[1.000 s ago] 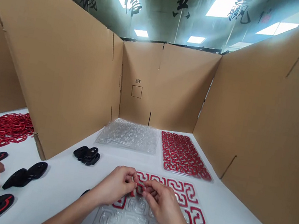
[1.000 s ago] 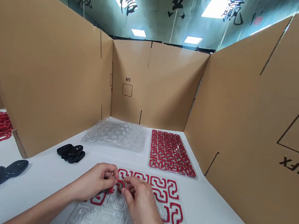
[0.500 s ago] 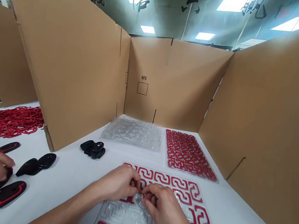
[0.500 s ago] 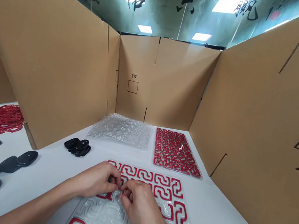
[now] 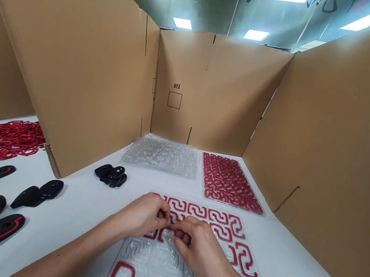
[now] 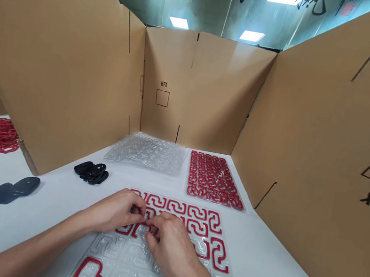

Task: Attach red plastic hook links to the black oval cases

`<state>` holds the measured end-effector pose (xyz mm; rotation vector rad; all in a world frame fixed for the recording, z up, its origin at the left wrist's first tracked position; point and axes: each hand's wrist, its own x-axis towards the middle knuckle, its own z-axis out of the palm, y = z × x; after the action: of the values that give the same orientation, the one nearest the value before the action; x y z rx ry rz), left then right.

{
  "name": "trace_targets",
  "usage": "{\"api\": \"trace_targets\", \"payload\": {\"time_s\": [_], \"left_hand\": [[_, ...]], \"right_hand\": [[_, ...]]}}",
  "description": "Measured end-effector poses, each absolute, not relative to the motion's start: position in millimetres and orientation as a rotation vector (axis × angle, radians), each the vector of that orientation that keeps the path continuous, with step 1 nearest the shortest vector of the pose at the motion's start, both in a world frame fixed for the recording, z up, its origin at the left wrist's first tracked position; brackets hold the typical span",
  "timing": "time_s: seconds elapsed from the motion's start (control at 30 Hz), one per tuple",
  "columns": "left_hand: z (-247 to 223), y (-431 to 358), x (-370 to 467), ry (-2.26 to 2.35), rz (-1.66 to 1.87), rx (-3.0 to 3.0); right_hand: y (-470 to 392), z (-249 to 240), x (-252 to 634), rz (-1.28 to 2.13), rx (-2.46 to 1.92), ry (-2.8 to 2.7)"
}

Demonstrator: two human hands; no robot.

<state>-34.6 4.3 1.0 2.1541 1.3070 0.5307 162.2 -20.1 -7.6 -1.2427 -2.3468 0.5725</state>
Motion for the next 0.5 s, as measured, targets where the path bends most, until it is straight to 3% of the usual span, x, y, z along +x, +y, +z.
{"api": "trace_targets", "payload": {"time_s": [0.23, 0.5], "left_hand": [[5.5, 0.3, -33.3, 1.366, 0.568, 2.160], [3.3, 4.0, -22.7, 1.330, 0.955, 1.789]], "right_hand": [[-16.5, -10.5, 164.7, 0.492, -1.218, -2.270], [-23.5, -4.3, 160.5, 0.569, -1.072, -2.373]]}}
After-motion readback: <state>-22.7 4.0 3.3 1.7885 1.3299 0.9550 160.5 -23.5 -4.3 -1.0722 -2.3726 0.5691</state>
